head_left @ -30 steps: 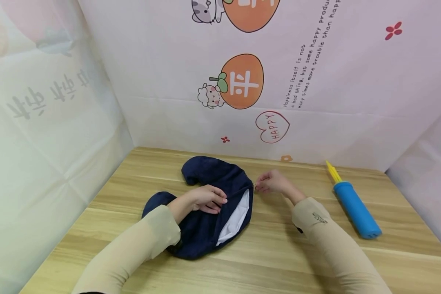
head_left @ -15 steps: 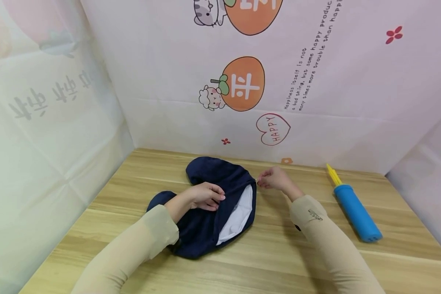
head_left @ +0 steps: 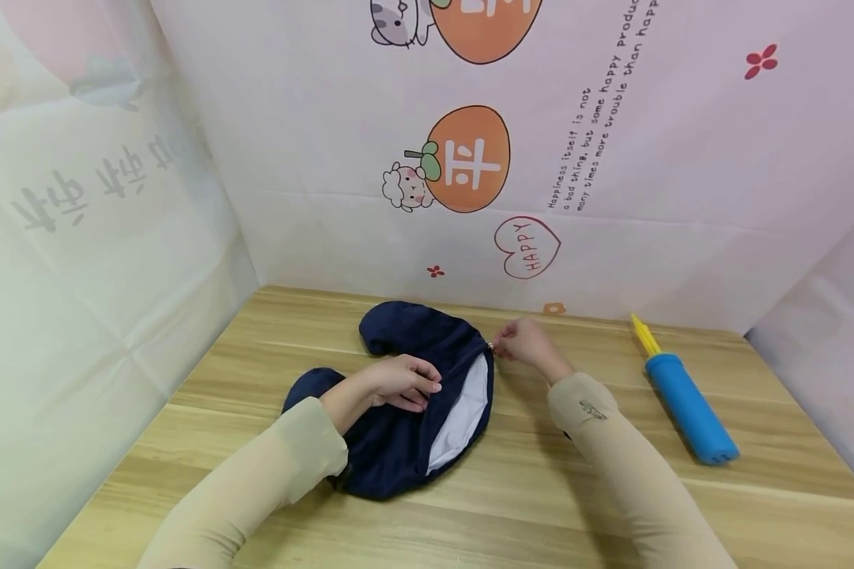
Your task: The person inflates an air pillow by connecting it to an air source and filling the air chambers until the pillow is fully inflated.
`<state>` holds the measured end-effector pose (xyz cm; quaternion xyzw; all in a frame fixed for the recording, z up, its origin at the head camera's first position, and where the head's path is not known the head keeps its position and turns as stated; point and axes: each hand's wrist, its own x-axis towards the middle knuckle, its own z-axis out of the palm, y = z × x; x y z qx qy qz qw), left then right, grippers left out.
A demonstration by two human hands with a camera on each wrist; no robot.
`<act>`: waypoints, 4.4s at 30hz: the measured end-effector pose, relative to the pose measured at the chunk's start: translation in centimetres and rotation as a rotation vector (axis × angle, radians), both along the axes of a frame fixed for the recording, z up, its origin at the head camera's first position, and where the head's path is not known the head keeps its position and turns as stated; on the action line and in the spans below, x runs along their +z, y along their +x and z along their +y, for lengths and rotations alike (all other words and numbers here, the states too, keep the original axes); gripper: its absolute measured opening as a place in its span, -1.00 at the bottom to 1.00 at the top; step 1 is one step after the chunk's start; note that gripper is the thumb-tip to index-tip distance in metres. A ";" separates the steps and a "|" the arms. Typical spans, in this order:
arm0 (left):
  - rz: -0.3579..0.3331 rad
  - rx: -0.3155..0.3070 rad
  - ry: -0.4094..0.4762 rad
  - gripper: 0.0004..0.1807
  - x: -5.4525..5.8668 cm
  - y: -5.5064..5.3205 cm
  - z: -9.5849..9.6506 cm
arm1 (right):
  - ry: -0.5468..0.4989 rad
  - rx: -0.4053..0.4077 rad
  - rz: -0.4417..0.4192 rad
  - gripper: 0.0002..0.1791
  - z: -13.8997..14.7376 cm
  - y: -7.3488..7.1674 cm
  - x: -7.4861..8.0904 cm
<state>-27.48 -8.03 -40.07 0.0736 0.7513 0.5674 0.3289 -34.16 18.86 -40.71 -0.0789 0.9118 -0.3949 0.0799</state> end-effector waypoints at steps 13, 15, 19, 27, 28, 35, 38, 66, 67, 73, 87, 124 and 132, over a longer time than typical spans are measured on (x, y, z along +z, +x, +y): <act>0.021 -0.043 -0.021 -0.86 0.6 0.3 0.0 | -0.001 -0.011 0.027 -0.88 -0.8 -0.1 -0.5; 0.031 -0.038 -0.021 -0.86 0.6 0.3 0.0 | 0.025 -0.003 0.049 -0.87 -0.8 0.0 -0.5; 0.036 0.014 -0.019 -0.89 0.3 0.2 -0.2 | 0.064 0.009 0.073 -0.87 -0.6 0.1 -0.6; 0.005 0.105 0.013 -0.90 0.4 0.3 -0.6 | 0.051 0.042 0.087 -0.90 -0.1 0.3 -0.5; 0.006 0.110 0.017 -0.91 0.4 0.3 -0.6 | 0.048 0.048 0.090 -0.90 -0.1 0.4 -0.4; 0.000 0.153 0.026 -0.86 -0.1 0.2 -1.1 | 0.009 0.070 0.098 -0.94 0.1 1.3 -0.1; 0.009 0.172 0.016 -0.79 -0.2 0.1 -1.4 | 0.004 0.091 0.111 -0.92 0.2 1.6 0.2; 0.025 0.158 -0.029 -0.73 -0.5 0.0 -2.9 | 0.031 0.410 0.163 -0.96 -2.8 6.7 0.6; 0.024 0.155 -0.037 -0.71 -0.6 0.1 -2.9 | 0.050 0.409 0.167 -0.96 -3.1 6.8 0.4; 0.058 0.129 -0.070 -0.61 -0.6 0.5 -2.6 | 0.173 0.401 0.266 -0.90 -4.5 7.7 -0.4; 0.323 0.248 0.088 -0.71 1.0 1.2 -0.2 | 0.325 0.436 0.387 -0.88 -5.8 7.8 -0.4; 0.407 0.200 0.029 -0.71 -2.2 1.1 1.7 | 0.239 0.421 0.656 -0.89 -5.9 8.2 0.1; 0.470 0.209 0.064 -0.75 -2.4 1.1 1.5 | 0.222 0.401 0.754 -0.91 -6.3 8.3 -0.1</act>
